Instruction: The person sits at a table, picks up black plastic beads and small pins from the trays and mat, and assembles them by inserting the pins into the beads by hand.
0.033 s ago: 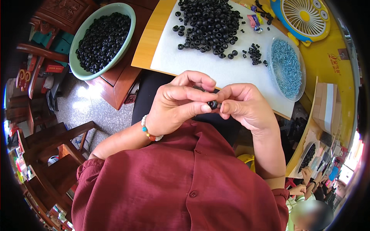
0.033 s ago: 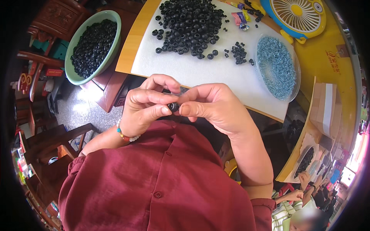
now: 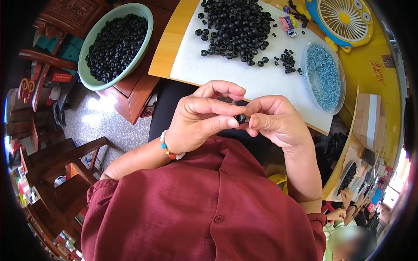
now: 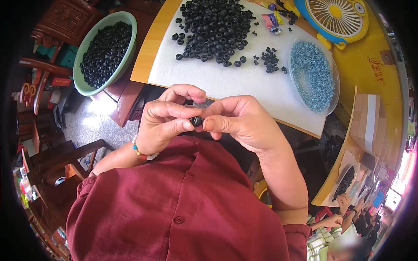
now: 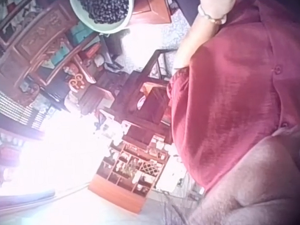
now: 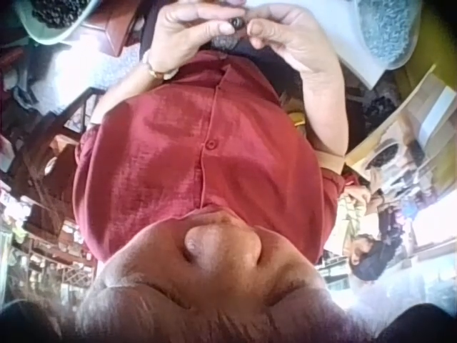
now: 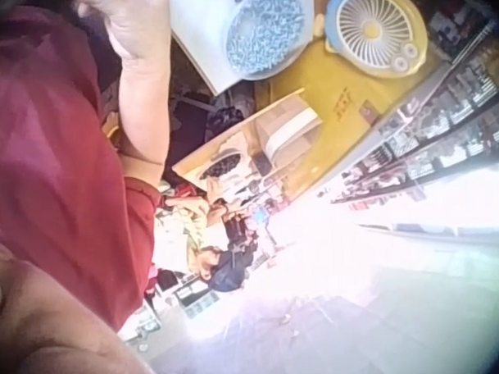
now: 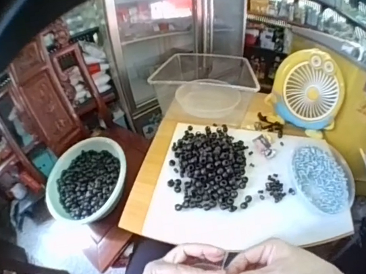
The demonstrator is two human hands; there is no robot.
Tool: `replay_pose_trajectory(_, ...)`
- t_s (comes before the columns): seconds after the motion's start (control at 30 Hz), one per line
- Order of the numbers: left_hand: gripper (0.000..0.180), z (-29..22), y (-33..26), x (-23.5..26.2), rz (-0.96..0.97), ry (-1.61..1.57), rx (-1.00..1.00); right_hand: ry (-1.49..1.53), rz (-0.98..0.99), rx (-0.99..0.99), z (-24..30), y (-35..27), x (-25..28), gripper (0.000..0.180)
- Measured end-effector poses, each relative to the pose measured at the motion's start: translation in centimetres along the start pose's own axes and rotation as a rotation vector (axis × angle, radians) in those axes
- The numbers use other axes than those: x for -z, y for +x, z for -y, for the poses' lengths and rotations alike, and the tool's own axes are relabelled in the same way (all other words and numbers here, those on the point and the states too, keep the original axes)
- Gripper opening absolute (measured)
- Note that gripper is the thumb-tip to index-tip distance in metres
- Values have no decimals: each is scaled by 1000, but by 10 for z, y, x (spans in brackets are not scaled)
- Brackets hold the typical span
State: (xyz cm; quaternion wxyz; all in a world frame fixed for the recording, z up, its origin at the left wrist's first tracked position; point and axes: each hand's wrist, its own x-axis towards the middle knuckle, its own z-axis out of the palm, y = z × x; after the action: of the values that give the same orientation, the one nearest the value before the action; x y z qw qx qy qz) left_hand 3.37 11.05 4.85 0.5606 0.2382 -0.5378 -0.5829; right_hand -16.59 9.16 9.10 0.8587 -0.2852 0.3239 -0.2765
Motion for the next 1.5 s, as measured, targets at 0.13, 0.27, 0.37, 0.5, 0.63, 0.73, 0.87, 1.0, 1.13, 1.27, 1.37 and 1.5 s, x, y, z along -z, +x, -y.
replay_pose_trajectory(0.13, 20, 0, -3, -3, 73, -148, 91, 75, 35, 79, -15, 2, 0, 10)
replay_pose_trajectory(0.27, 21, -2, -3, -5, 47, -208, 114, 83, -18, 131, -21, 6, -5, 7)
replay_pose_trajectory(0.37, 21, -7, 1, 0, -47, -38, 170, 67, -69, 244, -25, 12, -8, 11)
replay_pose_trajectory(0.5, 22, -18, 22, 25, -163, 378, -18, -323, -273, 356, 3, 6, 3, 18)
replay_pose_trajectory(0.63, 20, -34, 41, 93, -652, 624, -66, -1079, -1018, 705, 34, -21, 89, 14)
replay_pose_trajectory(0.73, 21, -35, 37, 175, -737, 790, -59, -1314, -1215, 582, 51, -45, 139, 15)
replay_pose_trajectory(0.87, 27, -26, 28, 211, -659, 1250, -59, -1594, -1245, 338, 53, -45, 159, 15)
replay_pose_trajectory(1.0, 21, -16, 41, 145, -492, 1211, -165, -1539, -1293, 332, 51, -42, 160, 15)
replay_pose_trajectory(1.13, 22, 9, 50, 86, -127, 1240, -149, -1580, -1288, 220, 58, -40, 155, 14)
replay_pose_trajectory(1.27, 22, 21, 59, 68, -88, 1321, -133, -1516, -1318, 302, 57, -41, 159, 13)
replay_pose_trajectory(1.37, 19, 27, 62, 74, -60, 1316, -135, -1334, -1284, 439, 51, -51, 178, 15)
replay_pose_trajectory(1.5, 13, 20, 55, 71, -129, 1167, 43, -1178, -1208, 542, 47, -55, 187, 18)
